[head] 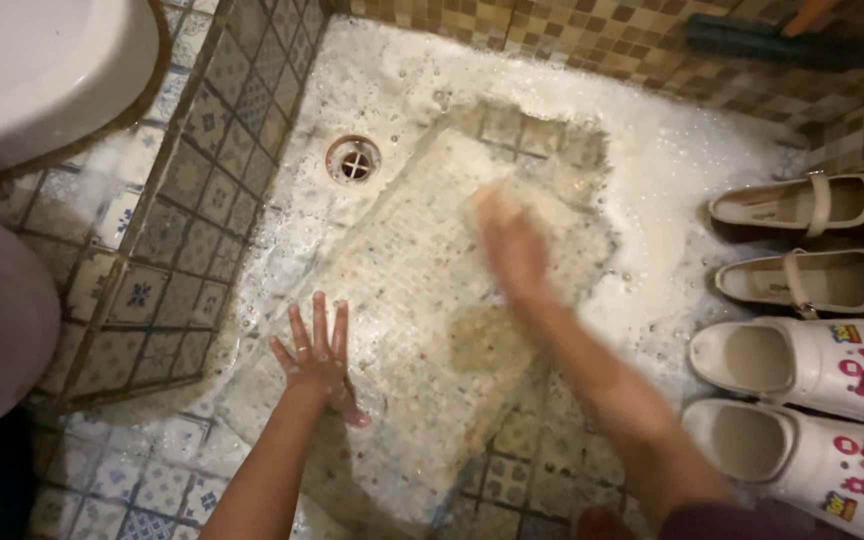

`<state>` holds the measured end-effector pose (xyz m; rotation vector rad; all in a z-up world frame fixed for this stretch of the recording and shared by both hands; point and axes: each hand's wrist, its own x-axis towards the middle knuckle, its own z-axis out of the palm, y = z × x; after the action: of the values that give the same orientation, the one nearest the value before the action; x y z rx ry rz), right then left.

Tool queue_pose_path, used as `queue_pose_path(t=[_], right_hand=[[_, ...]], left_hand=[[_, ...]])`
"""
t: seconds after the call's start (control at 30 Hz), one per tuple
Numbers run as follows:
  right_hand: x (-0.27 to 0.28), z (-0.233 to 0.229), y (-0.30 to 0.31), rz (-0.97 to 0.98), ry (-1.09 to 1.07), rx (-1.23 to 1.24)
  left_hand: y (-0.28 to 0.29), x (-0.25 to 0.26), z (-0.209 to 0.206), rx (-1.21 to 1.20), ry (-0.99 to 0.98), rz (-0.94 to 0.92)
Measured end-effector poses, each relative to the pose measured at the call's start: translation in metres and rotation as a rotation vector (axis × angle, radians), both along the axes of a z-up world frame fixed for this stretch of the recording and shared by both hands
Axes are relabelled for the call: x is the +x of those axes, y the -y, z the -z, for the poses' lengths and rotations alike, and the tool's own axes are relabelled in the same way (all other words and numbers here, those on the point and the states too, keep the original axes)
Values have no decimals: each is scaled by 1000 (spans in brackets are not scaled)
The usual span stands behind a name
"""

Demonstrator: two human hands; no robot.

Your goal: The person scrubs a mat on the bathroom floor using a small brush and soapy water, periodically pouring water from a bucket over the mat.

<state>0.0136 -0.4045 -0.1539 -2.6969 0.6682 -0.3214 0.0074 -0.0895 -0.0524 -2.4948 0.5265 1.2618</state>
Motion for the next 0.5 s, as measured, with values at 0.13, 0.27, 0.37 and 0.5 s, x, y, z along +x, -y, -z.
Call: queue_pose_path(t=[0.13, 0.27, 0.37, 0.5], right_hand=[[-102, -2, -171, -495, -89, 165], [-82, 5, -99, -474, -180, 229], [-41, -1, 32, -6, -126, 181], [-24, -8, 73, 58, 170, -89]], left_hand=[[-7, -9, 8, 18, -2, 4], [-5, -2, 11, -19, 5, -6], [-2, -8, 9, 4, 3, -20], [1, -5, 1, 13, 22, -17]])
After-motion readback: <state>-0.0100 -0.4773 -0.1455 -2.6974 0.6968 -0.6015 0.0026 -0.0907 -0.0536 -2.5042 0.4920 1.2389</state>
